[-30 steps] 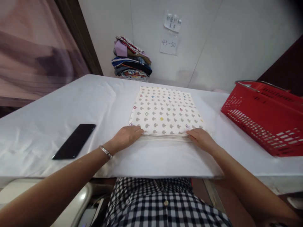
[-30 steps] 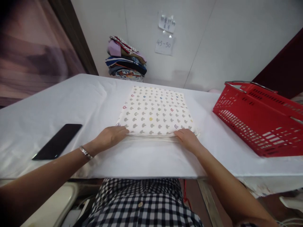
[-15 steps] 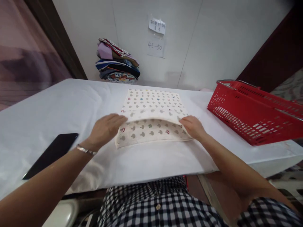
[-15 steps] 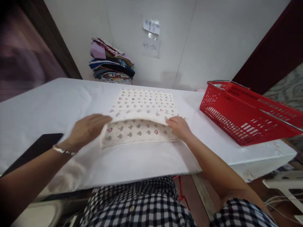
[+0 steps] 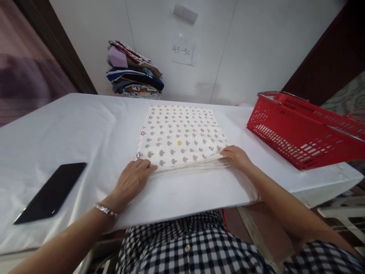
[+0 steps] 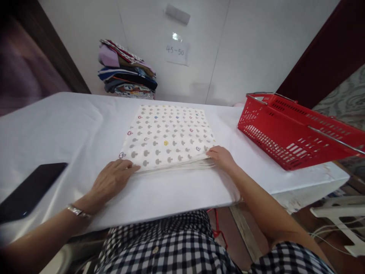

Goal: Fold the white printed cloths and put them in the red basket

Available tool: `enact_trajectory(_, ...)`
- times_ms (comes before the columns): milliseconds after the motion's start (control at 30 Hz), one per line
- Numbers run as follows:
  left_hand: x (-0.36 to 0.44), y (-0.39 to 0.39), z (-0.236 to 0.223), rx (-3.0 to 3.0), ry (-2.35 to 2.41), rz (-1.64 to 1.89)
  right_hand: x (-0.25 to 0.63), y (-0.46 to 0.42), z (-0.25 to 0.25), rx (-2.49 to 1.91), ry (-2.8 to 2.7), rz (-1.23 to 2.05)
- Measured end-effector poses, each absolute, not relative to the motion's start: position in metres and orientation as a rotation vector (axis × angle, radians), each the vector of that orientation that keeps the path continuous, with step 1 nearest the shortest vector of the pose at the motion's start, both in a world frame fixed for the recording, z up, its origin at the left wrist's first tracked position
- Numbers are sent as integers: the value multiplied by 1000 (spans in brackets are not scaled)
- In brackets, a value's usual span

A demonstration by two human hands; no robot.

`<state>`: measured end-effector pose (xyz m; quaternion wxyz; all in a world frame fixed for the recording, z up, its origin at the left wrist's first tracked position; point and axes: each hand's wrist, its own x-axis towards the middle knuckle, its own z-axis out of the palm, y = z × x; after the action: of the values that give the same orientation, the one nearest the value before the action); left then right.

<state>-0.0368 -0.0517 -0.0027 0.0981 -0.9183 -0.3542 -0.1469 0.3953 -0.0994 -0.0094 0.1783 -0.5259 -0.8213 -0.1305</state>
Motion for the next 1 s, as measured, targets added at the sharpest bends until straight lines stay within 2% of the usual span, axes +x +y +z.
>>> enact_trajectory(233,-31,-43,6,-2553,-1157,-420,404,-111,-22,-1600,-2238,-104)
enact_trajectory(400,-23,-9,44,-2437,-1240,-442,423,-76,13,-1717,-2048,145)
enact_trajectory(467,-17,5,65,-2400,-1263,-471,429,-59,35,-1702,-1962,47)
enact_trajectory(600,-16,21,89,-2188,-1241,-649,432,-45,61,-1558,-1762,-434)
enact_trajectory(700,-26,18,68,-2264,-1136,-579,428,-59,45,-1521,-1923,-476)
enact_trajectory(800,-41,5,21,-2601,-996,-421,426,-82,8,-1503,-2258,-221)
enact_trajectory(900,-52,-11,-15,-2733,-1059,-550,426,-102,-20,-1515,-2284,-147)
enact_trajectory(1000,-56,-21,-23,-2749,-1123,-594,427,-109,-23,-1507,-2273,-182)
